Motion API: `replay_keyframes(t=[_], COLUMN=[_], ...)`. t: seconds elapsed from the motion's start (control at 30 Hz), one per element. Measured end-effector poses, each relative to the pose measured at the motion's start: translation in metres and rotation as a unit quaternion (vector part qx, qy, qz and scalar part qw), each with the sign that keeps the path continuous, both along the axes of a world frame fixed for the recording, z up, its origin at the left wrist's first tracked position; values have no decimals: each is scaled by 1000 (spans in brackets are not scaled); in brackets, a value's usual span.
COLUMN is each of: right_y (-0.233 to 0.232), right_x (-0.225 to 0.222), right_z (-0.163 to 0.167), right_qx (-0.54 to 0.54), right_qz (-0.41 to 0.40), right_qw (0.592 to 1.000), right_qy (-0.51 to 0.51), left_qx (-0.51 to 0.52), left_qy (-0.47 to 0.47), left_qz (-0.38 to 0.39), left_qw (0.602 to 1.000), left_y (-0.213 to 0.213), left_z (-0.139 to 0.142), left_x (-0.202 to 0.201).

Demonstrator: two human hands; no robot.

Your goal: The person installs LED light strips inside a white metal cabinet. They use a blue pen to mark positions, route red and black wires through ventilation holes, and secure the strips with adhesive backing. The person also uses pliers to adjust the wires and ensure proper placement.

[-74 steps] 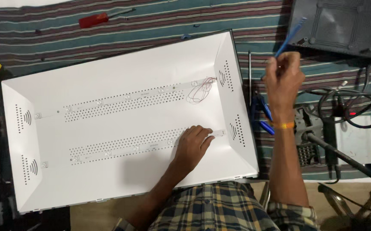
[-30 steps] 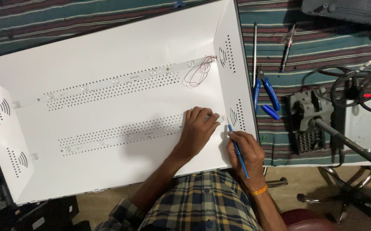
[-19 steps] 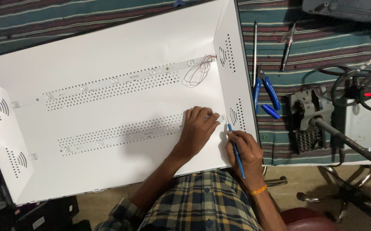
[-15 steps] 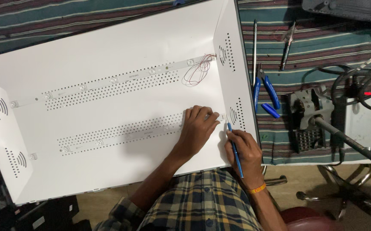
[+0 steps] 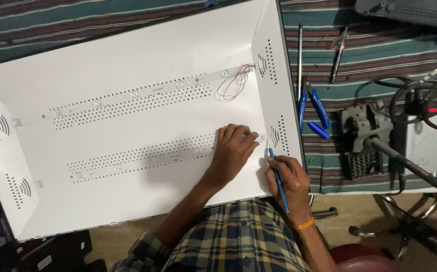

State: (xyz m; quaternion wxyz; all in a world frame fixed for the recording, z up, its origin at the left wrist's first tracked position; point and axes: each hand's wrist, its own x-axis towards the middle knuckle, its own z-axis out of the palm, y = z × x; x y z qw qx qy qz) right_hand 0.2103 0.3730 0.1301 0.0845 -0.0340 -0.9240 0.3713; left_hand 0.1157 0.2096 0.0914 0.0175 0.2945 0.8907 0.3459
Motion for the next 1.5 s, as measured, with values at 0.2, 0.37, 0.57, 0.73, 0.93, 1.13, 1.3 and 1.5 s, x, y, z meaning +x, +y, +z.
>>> replay_keyframes(t=[0.2, 0.37, 0.57, 0.73, 0.93, 1.13, 1.3, 1.5], right_y=[21, 38, 57, 65, 63, 61, 57, 49], right_x=[-17, -38, -67, -82, -87, -88, -89, -92], right_z=[15, 30, 39, 45, 51, 55, 56, 64], right_qx=[-18, -22, -27, -19, -37, -28, -30, -21], right_qz=[59, 110, 188, 233, 226, 221, 212, 212], right_qw=[997, 988, 971, 958, 956, 954, 954, 962], right_qy=[-55, -105, -145, -169, -184, -199, -210, -173], left_qx=[5, 5, -3, -1, -11, -12, -11, -15], left_qy=[7, 2, -1, 2, 16, 14, 20, 18], left_qz=[-4, -1, -6, -4, -2, -2, -6, -5], left_qw=[1000, 1000, 1000, 1000, 1000, 1000, 1000, 1000], left_y=[-3, -5, -8, -11, -14, -20, -24, -31], left_z=[2, 4, 7, 9, 12, 14, 19, 30], left_x=[-1, -3, -5, -5, -6, -6, -9, -12])
